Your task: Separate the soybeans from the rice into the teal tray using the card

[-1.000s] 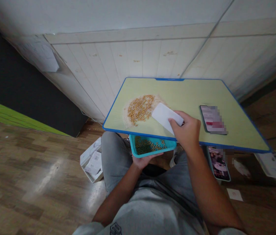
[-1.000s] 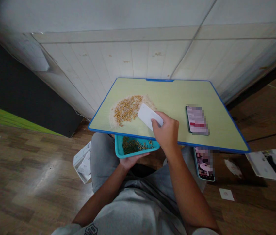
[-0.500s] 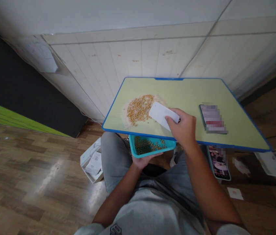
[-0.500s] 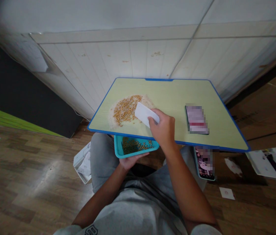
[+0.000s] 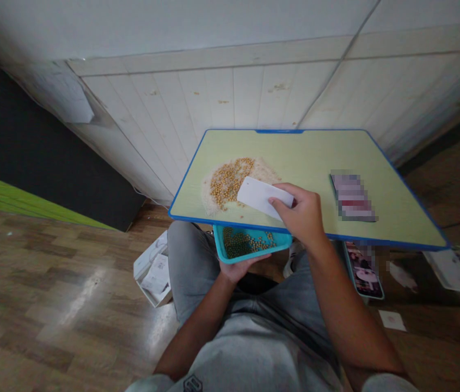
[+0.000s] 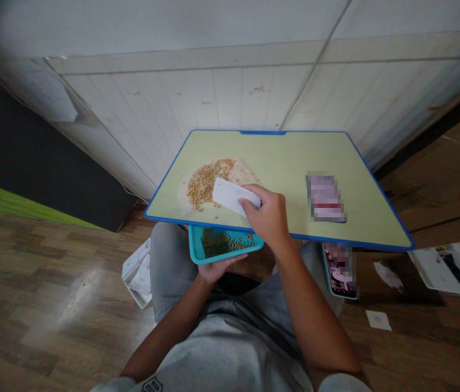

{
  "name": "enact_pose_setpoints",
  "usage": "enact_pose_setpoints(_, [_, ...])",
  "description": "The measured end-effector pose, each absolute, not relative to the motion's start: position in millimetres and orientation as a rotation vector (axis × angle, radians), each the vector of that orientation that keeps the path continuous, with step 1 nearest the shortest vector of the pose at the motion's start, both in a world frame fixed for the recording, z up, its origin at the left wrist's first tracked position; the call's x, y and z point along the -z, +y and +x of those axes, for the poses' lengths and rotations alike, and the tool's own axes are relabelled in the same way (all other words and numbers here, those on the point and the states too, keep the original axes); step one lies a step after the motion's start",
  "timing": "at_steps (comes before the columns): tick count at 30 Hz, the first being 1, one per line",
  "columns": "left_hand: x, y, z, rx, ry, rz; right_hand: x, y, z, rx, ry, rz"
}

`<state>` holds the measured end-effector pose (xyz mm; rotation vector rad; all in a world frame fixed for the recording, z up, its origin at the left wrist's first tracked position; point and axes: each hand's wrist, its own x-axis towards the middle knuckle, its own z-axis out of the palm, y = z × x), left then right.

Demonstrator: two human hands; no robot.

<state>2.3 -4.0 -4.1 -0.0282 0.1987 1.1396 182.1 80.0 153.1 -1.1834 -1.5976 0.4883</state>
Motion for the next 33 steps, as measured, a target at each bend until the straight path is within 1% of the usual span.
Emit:
enact_pose_setpoints(4, [6, -4, 2, -1.144, 0.208, -0.034, -152, 82, 181, -0.464, -1.586, -1.179])
enact_pose_setpoints(33, [-3, -3, 1, -1.152, 0.238, -0.105, -162, 73, 178, -0.666, -1.832, -1.01])
